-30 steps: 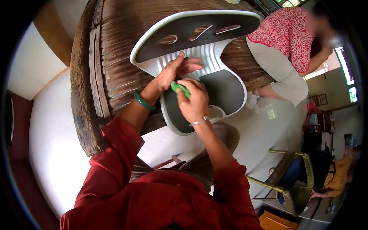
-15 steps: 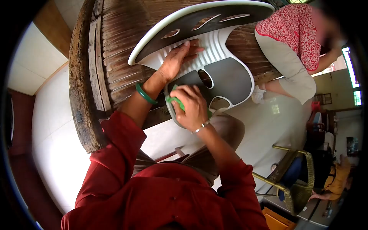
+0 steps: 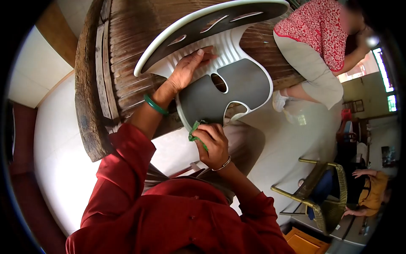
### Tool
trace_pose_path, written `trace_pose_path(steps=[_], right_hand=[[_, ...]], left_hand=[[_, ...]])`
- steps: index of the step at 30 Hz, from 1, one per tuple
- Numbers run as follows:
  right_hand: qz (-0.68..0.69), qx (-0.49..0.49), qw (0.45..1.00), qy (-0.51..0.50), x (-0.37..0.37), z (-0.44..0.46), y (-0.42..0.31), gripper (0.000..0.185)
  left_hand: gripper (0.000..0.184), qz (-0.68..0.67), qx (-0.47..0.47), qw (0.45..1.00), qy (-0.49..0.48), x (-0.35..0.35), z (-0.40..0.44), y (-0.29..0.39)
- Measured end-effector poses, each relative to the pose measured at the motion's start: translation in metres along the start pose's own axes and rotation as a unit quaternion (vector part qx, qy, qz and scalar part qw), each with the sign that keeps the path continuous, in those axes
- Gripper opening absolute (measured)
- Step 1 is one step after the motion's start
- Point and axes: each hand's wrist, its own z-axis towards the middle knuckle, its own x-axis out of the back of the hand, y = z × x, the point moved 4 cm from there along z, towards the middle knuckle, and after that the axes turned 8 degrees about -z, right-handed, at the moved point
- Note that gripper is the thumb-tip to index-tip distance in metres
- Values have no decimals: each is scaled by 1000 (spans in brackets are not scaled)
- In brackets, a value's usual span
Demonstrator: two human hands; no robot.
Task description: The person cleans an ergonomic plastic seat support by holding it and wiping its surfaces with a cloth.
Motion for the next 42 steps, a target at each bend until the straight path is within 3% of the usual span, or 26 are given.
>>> trace_pose_path(steps=[6, 10, 12, 14, 16, 20, 22, 24, 34, 37, 42], right_hand=[[-9, 25, 998, -54, 13, -17, 7, 18], [80, -15, 986, -149, 35, -25, 29, 17], [127, -53, 985, -104, 53, -9, 41, 17], [143, -84, 986, 3, 59, 16, 50, 17], [103, -90, 990, 44, 52, 58, 50, 19], [110, -133, 984, -34, -16, 107, 51, 19], [62, -68, 996, 17, -28, 108, 40, 22], [1, 10, 1000, 7, -27, 99, 26, 22], [43, -10, 999, 11, 4, 13, 12, 21], [47, -17, 999, 15, 8, -1, 15, 21], [57, -17, 997, -57, 20, -15, 26, 20]], left_hand=[[71, 39, 8, 999, -8, -1, -1, -1], [71, 78, 19, 995, -54, -1, 1, -1], [72, 73, 40, 995, -52, 1, 3, -2], [73, 71, 58, 994, -52, 1, 4, -6], [73, 93, 37, 993, -54, 2, 5, -8], [76, 103, 21, 994, -44, 2, 4, -6], [74, 124, 20, 992, -9, 5, 5, -2], [68, 162, -1, 987, -20, 4, 1, 2], [66, 172, 42, 983, -37, -1, -2, 5], [68, 187, 3, 982, -34, -7, -5, 7], [67, 176, 33, 983, -40, -7, -8, 11]])
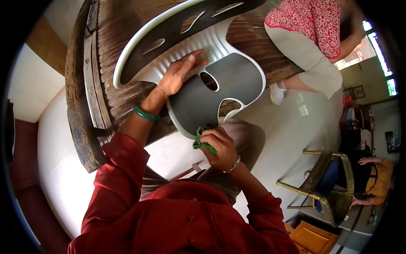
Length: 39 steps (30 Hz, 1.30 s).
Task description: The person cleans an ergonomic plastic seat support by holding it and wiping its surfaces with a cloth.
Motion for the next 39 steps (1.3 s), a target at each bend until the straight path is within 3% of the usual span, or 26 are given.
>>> trace_pose_path(steps=[4, 6, 9, 13, 16, 19, 22, 29, 34, 36, 38, 39], right_hand=[[38, -38, 994, -93, 15, -15, 20, 21], [81, -61, 992, -79, 28, -8, 27, 20], [95, -138, 979, 115, 49, 22, 40, 18], [8, -49, 982, 180, 29, 106, 47, 20], [-142, -6, 987, 75, -15, 138, 46, 15], [-179, 26, 981, 67, -25, 142, 45, 12], [-168, 4, 986, -15, -17, 132, 43, 13], [-71, 0, 996, 61, 5, 38, 32, 17], [-62, -70, 994, 63, -2, -31, 34, 19], [-16, -122, 992, -16, -14, -54, 39, 20], [8, -131, 991, -7, -8, -65, 43, 20], [92, -183, 979, 22, 1, -65, 45, 19]], left_hand=[[66, -19, 8, 1000, -23, 1, 4, -8], [68, -10, -8, 1000, -16, 4, 8, -8], [71, -118, 51, 991, -20, -1, 7, -10], [75, -96, 35, 995, -5, -1, 7, -11], [74, -55, 22, 998, -15, 2, 8, -12], [70, 10, -10, 1000, -7, 5, 10, -10], [67, 65, -17, 998, -1, 5, 9, -5], [64, 36, 12, 999, 17, 2, 10, -7], [62, 23, 12, 1000, -9, 2, 9, -12], [64, 31, 16, 999, -29, 1, 12, -14], [65, 23, 25, 999, -39, 0, 11, -13], [66, 21, 39, 998, -46, -1, 10, -14]])
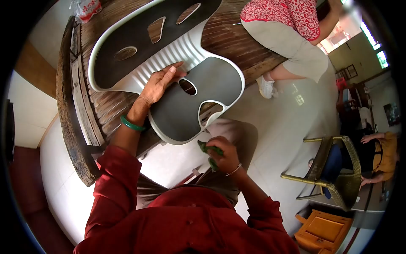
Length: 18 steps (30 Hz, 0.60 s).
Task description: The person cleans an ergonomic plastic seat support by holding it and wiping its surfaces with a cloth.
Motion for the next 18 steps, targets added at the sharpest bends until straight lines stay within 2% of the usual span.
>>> trace_pose_path(steps=[1, 3, 5, 7, 11, 13, 15, 17, 18], right_hand=[[88, -52, 995, 20, 9, 2, 0, 19], [114, -68, 991, 26, 28, 20, -10, 18], [51, -19, 994, 99, 48, 46, -22, 15], [30, 82, 985, 148, 43, 85, -37, 14], [-59, 172, 973, 144, 2, 155, -75, 17], [-160, 185, 960, 140, -26, 180, -75, 17], [-200, 169, 953, 150, -48, 193, -71, 19], [-246, 94, 952, 154, -59, 201, -65, 21], [-241, 90, 956, 142, -60, 198, -69, 20]], left_hand=[[66, -2, 13, 1000, -9, -1, 0, -2], [67, 9, -12, 1000, -12, -1, 2, -5], [65, -8, -32, 999, -25, -1, 5, -8], [67, -15, -25, 999, -22, -2, 1, -3], [68, -60, -13, 998, -15, -2, -5, 9], [67, -72, -24, 997, -25, 2, -5, 10], [70, -171, -51, 982, -61, -1, -5, 17], [70, -176, -50, 982, -54, -1, -5, 15], [70, -160, -40, 985, -60, -1, -4, 13]])
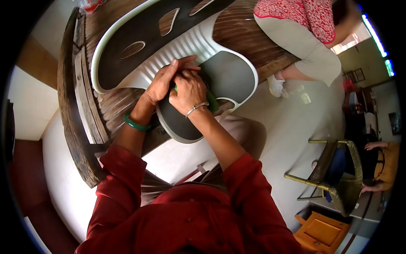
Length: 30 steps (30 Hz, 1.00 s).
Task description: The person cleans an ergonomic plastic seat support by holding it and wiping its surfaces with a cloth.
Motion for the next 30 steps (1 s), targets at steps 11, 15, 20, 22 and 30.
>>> trace_pose_path(steps=[11, 15, 20, 22, 30], right_hand=[[144, 107, 981, -74, 47, -74, -24, 14], [161, 110, 980, -38, 61, -115, -27, 16], [189, 140, 968, -83, 69, -144, -24, 11], [199, 145, 962, -118, 79, -140, -20, 11], [318, -79, 945, 1, 62, -45, 10, 13]], left_hand=[[68, 49, -43, 993, 97, 6, 2, -9], [67, 15, -42, 995, 92, 4, 0, -9], [65, -43, -40, 996, 61, 1, -1, -4], [66, -58, -19, 997, 53, 0, -1, -7], [70, -68, 18, 996, 49, 10, -4, -13]])
